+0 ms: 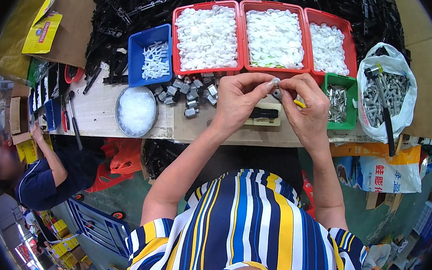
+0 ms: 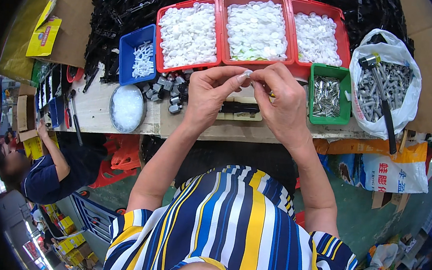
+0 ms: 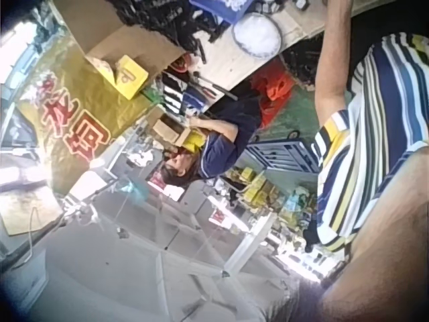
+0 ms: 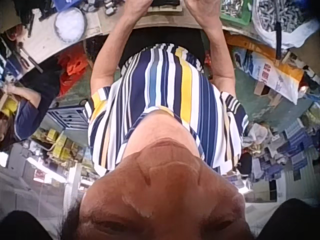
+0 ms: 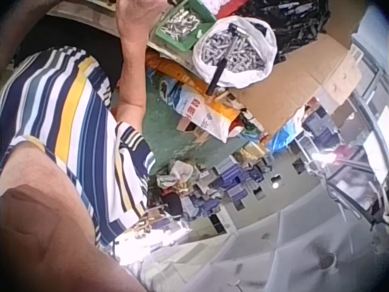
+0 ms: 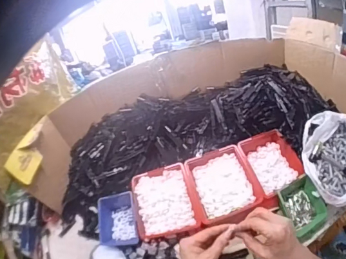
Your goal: The person assembles small metal locks at a workbench. They pick up a metal lock body, insert a white plastic pin, and use a hammer to tap it into place. The person then uses pliers to adjust the components and places the finished lock on the table. This process is repeated for multiple units.
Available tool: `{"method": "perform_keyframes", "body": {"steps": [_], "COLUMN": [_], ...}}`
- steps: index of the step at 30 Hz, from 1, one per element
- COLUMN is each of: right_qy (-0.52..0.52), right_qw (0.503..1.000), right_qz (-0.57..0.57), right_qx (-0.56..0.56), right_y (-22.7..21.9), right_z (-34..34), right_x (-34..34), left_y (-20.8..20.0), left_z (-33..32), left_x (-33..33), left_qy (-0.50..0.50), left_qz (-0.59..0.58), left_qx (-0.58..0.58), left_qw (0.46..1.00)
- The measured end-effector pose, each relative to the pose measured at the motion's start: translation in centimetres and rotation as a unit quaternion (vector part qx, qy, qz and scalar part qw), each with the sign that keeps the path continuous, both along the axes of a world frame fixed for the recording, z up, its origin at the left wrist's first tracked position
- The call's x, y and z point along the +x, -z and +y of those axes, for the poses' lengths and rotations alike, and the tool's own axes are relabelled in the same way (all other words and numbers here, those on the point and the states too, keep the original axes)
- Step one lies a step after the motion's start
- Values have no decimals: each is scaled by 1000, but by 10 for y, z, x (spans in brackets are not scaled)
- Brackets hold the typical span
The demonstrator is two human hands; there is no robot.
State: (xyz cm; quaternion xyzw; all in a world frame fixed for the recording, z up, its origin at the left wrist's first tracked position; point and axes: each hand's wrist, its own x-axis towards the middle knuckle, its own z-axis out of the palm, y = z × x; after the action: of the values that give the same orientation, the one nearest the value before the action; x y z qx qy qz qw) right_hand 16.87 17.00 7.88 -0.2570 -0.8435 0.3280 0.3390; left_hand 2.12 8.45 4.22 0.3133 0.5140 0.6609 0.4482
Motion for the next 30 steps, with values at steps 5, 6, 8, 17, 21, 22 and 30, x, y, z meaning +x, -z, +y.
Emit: {"method": "perform_keyframes", "body": {"steps": [5,6,8,17,21,22,30], "right_qy": [-8,-6,-1,-61,-69,-55,-67], "right_qw": [1000,1000,1000,868,888,908,998], "right_qz": [-15,-16,-17,197,148,120,6], "right_qx": [21,20,9,-451,-430,-398,-9], "right_y": [-2,-2,-1,18,16,15,45], "right_z": [-4,-5,-8,-8,-9,-11,-26], "right_x": [-2,-3,-4,-2,4,5,0], "left_y": [-1,0,-1,-10,-10,-9,8], "left_z": [-5,-6,-8,-12,-19,-22,-61], "left_x": [4,5,5,6,8,7,-3], "left_qy": [-30,-42,-90,-123,-108,-101,-150], "left_qz": [50,71,254,484,413,405,519], "left_qx": [6,11,60,172,132,124,78], "left_qw": [998,997,961,849,895,900,838]}}
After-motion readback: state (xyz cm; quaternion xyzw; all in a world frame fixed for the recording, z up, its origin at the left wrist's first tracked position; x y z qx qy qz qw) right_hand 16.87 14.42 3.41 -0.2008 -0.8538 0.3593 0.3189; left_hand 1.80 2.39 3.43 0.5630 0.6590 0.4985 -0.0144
